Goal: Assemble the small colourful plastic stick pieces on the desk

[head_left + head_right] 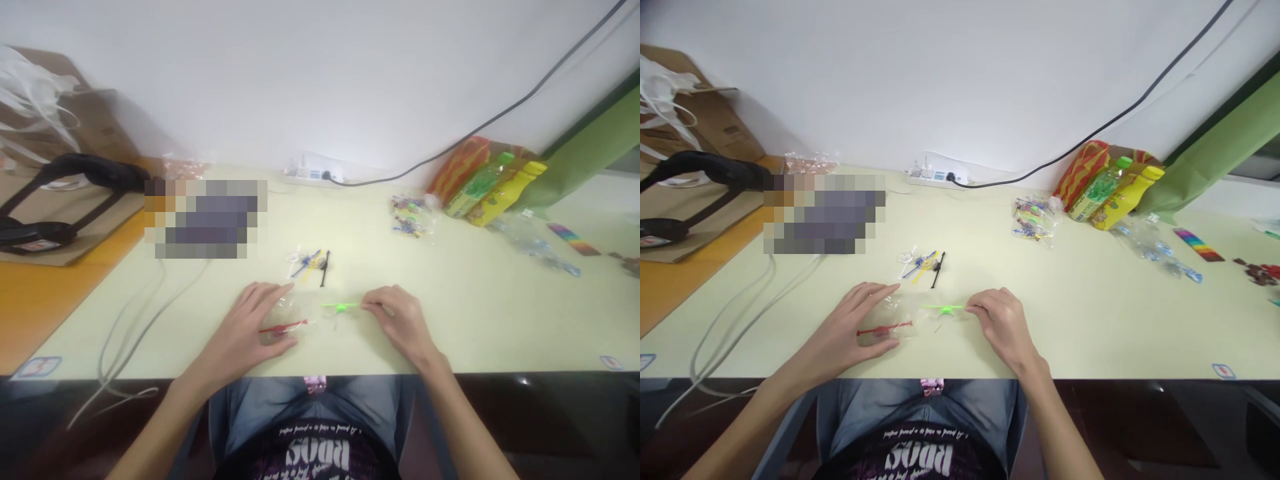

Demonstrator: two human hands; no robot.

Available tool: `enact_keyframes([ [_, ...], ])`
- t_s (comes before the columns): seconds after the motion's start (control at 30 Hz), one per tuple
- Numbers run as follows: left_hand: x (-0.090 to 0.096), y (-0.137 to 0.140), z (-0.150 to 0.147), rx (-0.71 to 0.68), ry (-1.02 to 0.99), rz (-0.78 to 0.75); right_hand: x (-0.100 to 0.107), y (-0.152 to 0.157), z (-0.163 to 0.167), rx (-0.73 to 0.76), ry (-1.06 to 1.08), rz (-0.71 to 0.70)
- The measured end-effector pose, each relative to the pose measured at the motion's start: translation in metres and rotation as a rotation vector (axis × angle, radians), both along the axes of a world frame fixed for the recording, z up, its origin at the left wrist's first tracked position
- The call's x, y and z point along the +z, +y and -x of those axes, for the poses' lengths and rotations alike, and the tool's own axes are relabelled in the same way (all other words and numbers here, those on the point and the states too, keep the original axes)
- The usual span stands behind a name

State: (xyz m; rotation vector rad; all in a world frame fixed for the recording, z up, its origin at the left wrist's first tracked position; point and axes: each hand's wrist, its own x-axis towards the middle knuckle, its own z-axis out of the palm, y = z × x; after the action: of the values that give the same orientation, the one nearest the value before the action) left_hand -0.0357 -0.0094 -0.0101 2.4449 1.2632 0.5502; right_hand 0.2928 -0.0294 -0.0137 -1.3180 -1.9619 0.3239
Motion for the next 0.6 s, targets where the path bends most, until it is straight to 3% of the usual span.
enact_keyframes([
  [0.2,-0.002,0.002,0.0,-0.014,-0.019,-0.023,-0.001,0.014,0.046,0.21,-0.097,0.01],
  [0.37,-0.003,0.002,0.0,-0.024,-0.012,-0.037,-0.006,0.009,0.079,0.326,-0.118,0.045],
  [0.5,-0.003,0.002,0.0,-0.031,-0.001,-0.036,-0.005,0.006,0.077,0.304,0.005,0.163],
  [0.6,-0.002,0.002,0.0,-0.032,-0.017,-0.039,0.005,0.003,0.063,0.167,0.053,0.055],
])
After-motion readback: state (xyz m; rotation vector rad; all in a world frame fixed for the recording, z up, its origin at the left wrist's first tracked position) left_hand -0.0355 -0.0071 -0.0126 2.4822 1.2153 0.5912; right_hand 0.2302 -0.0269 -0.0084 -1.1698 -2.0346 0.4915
